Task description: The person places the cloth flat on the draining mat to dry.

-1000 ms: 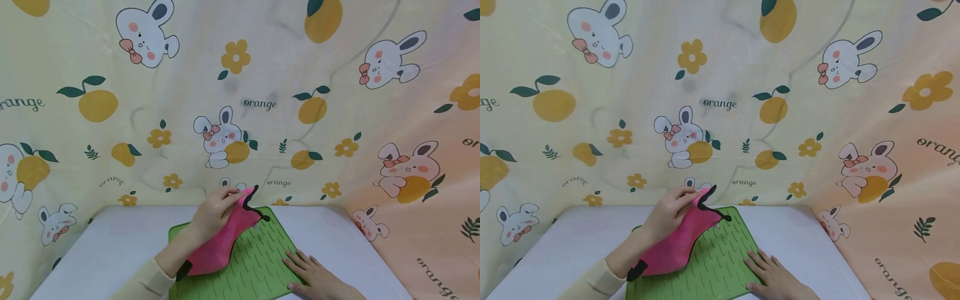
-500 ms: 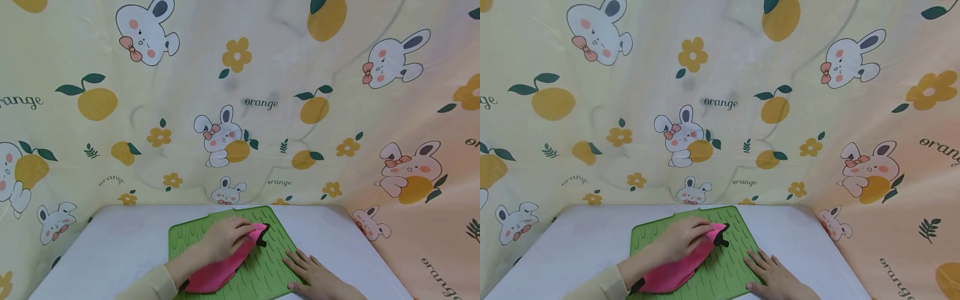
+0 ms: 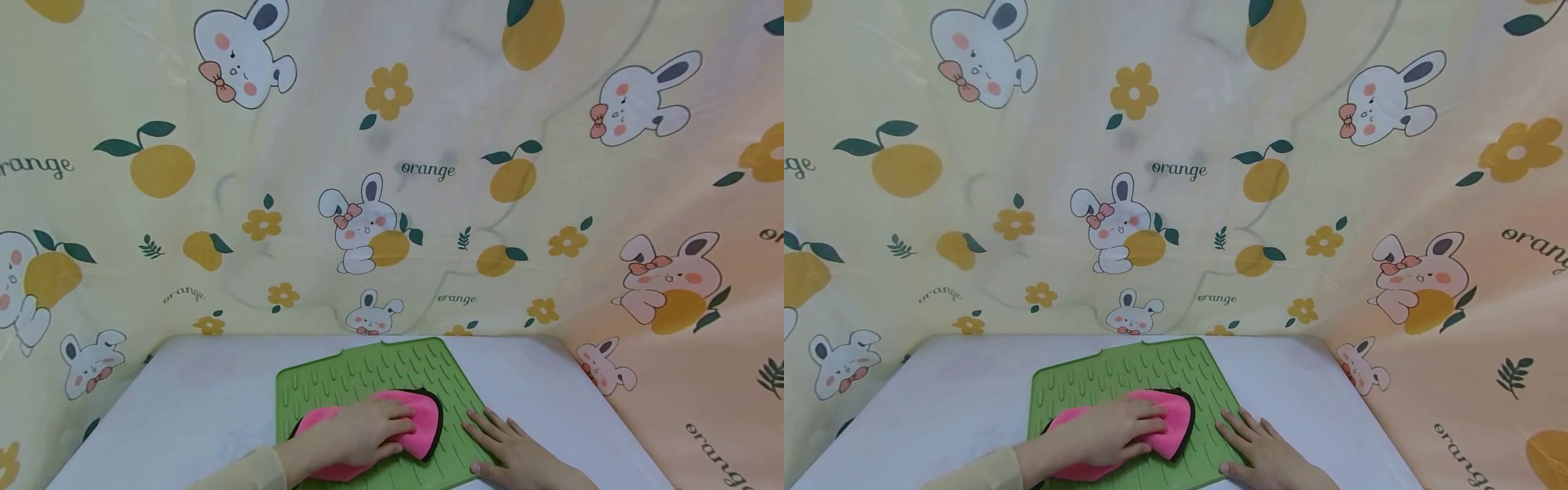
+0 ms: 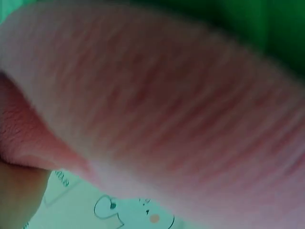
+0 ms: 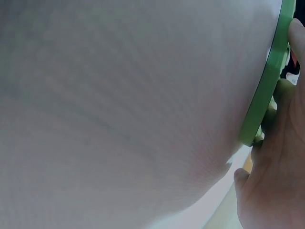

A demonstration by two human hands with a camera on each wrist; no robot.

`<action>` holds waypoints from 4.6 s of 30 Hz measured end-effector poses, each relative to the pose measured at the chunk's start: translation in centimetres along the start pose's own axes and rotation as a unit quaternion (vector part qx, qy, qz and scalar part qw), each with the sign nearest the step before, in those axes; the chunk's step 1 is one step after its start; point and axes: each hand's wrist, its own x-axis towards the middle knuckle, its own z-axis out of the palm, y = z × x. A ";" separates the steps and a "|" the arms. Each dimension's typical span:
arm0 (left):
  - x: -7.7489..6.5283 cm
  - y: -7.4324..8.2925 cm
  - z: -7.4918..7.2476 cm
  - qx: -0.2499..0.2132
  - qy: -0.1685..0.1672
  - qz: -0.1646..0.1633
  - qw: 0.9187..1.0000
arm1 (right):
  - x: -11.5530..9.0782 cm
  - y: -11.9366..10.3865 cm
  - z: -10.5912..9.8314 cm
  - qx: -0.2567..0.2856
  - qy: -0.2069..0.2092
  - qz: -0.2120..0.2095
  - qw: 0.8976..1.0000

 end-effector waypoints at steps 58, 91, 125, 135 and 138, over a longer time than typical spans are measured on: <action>-10.0 -7.1 -0.3 -0.361 0.047 -0.281 0.888 | 10.4 -3.7 -0.6 0.260 0.138 0.147 0.944; -9.4 -5.9 -1.0 -0.436 -0.001 -0.252 0.864 | 9.6 -1.1 -0.8 0.236 0.162 0.193 0.939; -9.6 -7.1 1.6 -0.344 0.048 -0.289 0.892 | 9.2 -0.2 -0.7 0.260 0.138 0.200 0.935; -10.0 -7.3 0.9 -0.350 0.064 -0.308 0.882 | 9.5 -0.5 -1.1 0.257 0.159 0.207 0.931; -10.0 -7.3 0.4 -0.342 0.096 -0.327 0.876 | 9.6 -0.6 -1.2 0.262 0.181 0.213 0.924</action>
